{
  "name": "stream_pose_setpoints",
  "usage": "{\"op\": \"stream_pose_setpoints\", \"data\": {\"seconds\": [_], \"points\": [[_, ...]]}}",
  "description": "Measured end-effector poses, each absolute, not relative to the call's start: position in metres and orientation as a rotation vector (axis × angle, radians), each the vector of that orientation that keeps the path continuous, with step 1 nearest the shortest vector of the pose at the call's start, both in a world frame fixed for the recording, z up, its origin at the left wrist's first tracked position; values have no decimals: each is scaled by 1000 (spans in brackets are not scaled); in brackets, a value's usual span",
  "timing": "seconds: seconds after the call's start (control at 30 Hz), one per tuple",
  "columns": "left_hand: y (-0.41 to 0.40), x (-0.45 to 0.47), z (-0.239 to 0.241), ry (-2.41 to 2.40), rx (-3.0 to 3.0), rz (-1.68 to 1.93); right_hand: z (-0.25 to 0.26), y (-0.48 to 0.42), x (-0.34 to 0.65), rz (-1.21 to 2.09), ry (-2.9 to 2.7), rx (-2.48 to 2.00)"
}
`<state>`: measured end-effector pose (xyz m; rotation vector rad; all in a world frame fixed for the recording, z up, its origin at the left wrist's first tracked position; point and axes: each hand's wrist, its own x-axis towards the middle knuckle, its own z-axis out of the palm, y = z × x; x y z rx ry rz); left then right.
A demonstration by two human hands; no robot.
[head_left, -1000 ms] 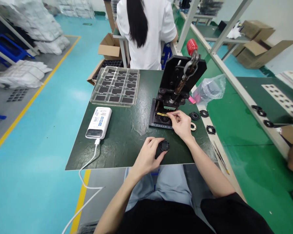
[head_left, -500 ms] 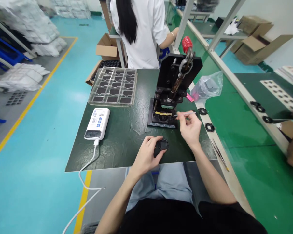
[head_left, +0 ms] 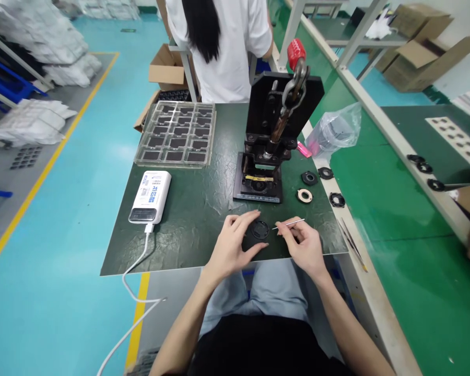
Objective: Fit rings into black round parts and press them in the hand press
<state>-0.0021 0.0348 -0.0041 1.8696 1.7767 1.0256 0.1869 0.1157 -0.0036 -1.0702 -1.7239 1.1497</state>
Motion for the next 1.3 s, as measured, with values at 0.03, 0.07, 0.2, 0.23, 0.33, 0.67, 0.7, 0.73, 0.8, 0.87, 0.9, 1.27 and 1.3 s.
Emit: {"op": "stream_pose_setpoints", "data": {"seconds": [0.03, 0.07, 0.2, 0.23, 0.33, 0.67, 0.7, 0.73, 0.8, 0.87, 0.9, 1.27, 1.3], "points": [[35, -4, -4, 1727, 1871, 998, -3, 116, 187, 1145, -1757, -1061], [36, -5, -4, 1703, 1862, 986, -3, 115, 188, 1135, -1785, -1052], [37, 0, -4, 1847, 1763, 1071, -3, 112, 188, 1067, -1810, -1044], [37, 2, -5, 1902, 1747, 1090, -3, 112, 188, 1055, -1801, -1049], [35, 5, -5, 1942, 1762, 1087, -2, 110, 186, 1041, -1798, -1061], [33, 4, -10, 1861, 1729, 1096, 1, 112, 163, 945, -1923, -1068], [33, 4, -11, 1860, 1727, 1100, -1, 112, 161, 931, -1942, -1077], [34, 4, -11, 1857, 1725, 1101, -2, 112, 160, 918, -1960, -1086], [34, 4, -11, 1850, 1718, 1097, -3, 112, 160, 896, -1984, -1100], [34, 4, -11, 1852, 1709, 1089, -3, 110, 160, 868, -2010, -1106], [34, 4, -11, 1856, 1707, 1085, -3, 110, 160, 845, -2030, -1100], [38, -1, -7, 1933, 1785, 1038, -7, 113, 149, 724, -2197, -956], [39, -1, -6, 1949, 1789, 1020, -7, 113, 148, 780, -2156, -972]]}}
